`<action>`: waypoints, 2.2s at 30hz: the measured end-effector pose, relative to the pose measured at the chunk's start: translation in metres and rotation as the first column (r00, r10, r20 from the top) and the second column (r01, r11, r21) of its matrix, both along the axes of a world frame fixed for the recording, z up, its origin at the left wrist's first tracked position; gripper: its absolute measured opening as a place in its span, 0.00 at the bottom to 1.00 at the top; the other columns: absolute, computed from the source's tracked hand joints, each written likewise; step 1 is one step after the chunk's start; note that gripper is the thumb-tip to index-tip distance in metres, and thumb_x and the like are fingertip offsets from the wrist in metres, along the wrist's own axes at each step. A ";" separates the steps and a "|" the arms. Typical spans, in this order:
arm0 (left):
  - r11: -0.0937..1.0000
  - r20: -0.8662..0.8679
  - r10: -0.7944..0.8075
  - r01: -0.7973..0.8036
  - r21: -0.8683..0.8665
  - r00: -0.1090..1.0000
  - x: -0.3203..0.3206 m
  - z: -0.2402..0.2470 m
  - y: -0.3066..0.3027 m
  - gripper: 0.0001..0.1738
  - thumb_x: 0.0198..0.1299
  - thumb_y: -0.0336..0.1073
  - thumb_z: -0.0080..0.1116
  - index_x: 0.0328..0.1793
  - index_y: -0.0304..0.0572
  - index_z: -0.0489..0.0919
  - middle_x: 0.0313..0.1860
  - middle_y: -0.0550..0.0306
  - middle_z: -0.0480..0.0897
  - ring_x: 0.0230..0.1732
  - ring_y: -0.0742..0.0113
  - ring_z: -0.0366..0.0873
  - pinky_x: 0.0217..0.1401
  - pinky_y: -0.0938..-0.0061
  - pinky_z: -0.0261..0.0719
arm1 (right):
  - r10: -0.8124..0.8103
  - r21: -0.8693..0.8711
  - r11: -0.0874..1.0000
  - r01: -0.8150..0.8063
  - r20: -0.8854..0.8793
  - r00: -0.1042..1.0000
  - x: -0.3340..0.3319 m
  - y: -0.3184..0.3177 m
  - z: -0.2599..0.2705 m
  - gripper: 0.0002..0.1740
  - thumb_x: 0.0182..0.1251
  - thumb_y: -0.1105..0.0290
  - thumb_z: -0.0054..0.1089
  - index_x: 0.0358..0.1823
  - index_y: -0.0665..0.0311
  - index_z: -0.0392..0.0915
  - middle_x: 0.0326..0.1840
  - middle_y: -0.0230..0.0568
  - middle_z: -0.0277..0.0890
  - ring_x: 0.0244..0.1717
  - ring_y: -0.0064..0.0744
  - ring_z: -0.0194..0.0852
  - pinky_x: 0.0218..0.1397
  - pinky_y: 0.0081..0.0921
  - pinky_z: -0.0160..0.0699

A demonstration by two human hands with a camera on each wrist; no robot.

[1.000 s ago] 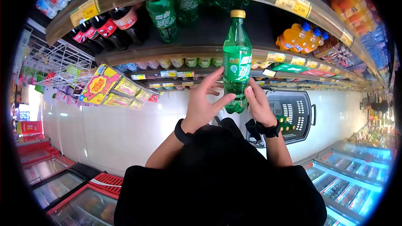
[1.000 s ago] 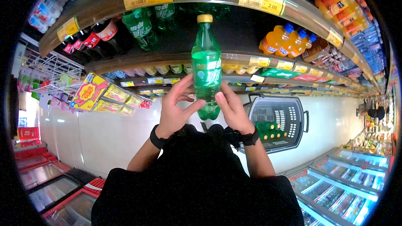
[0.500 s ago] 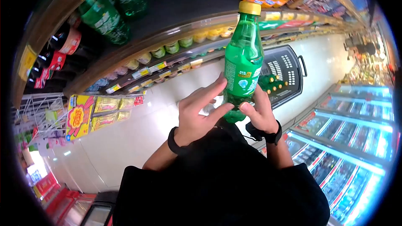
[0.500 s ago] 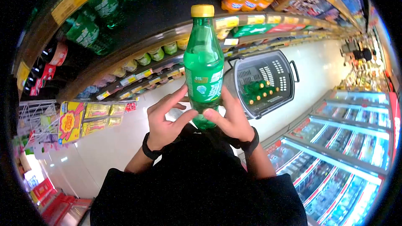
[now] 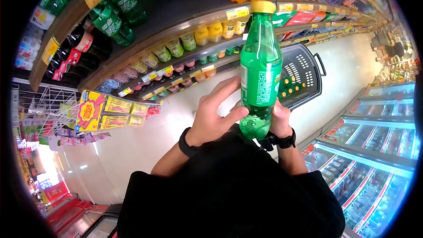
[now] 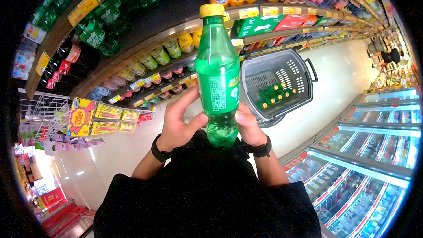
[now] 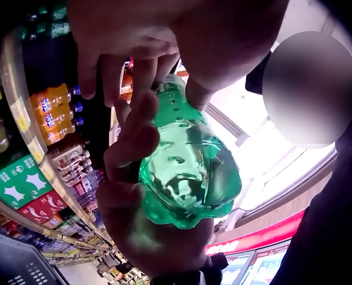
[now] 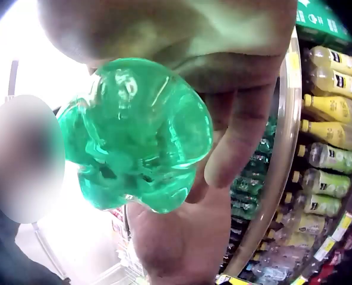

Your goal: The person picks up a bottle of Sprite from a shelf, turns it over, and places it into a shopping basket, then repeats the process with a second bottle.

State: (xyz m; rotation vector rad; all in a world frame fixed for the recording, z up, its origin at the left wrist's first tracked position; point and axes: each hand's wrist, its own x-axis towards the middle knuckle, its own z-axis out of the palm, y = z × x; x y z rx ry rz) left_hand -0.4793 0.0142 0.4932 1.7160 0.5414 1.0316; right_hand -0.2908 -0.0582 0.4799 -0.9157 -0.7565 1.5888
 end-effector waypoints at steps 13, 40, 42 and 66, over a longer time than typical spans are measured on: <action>0.960 0.121 -0.057 0.088 -0.265 0.991 0.071 -0.007 -0.099 0.40 0.56 0.28 0.71 0.74 0.27 0.65 0.68 0.42 0.74 0.58 0.58 0.81 0.56 0.65 0.84 | -0.216 0.365 0.931 0.008 0.532 0.819 0.067 -0.106 0.012 0.35 0.77 0.57 0.34 0.78 0.73 0.48 0.78 0.59 0.52 0.80 0.53 0.49 0.79 0.38 0.45; 0.873 0.124 -0.455 0.469 -0.134 0.882 0.186 -0.005 -0.156 0.39 0.56 0.27 0.71 0.72 0.25 0.65 0.70 0.39 0.72 0.62 0.59 0.78 0.52 0.68 0.86 | -0.541 0.452 0.839 0.304 0.632 0.555 0.138 -0.238 0.019 0.37 0.79 0.53 0.37 0.80 0.67 0.42 0.76 0.63 0.57 0.71 0.63 0.64 0.72 0.40 0.63; 0.854 0.147 -0.477 0.497 -0.153 0.866 0.193 -0.004 -0.161 0.39 0.56 0.27 0.70 0.73 0.25 0.65 0.71 0.38 0.71 0.64 0.58 0.76 0.52 0.68 0.85 | -0.560 0.460 0.828 0.322 0.640 0.527 0.141 -0.245 0.021 0.37 0.79 0.53 0.37 0.80 0.66 0.42 0.74 0.63 0.60 0.69 0.64 0.66 0.70 0.40 0.65; 0.730 0.234 -0.582 0.627 -0.272 0.779 0.233 0.001 -0.161 0.37 0.58 0.22 0.66 0.72 0.22 0.64 0.71 0.37 0.69 0.64 0.59 0.75 0.52 0.70 0.86 | -0.700 0.387 0.695 0.606 0.559 0.444 0.138 -0.256 0.023 0.41 0.76 0.57 0.47 0.80 0.67 0.39 0.70 0.63 0.65 0.69 0.54 0.68 0.69 0.40 0.66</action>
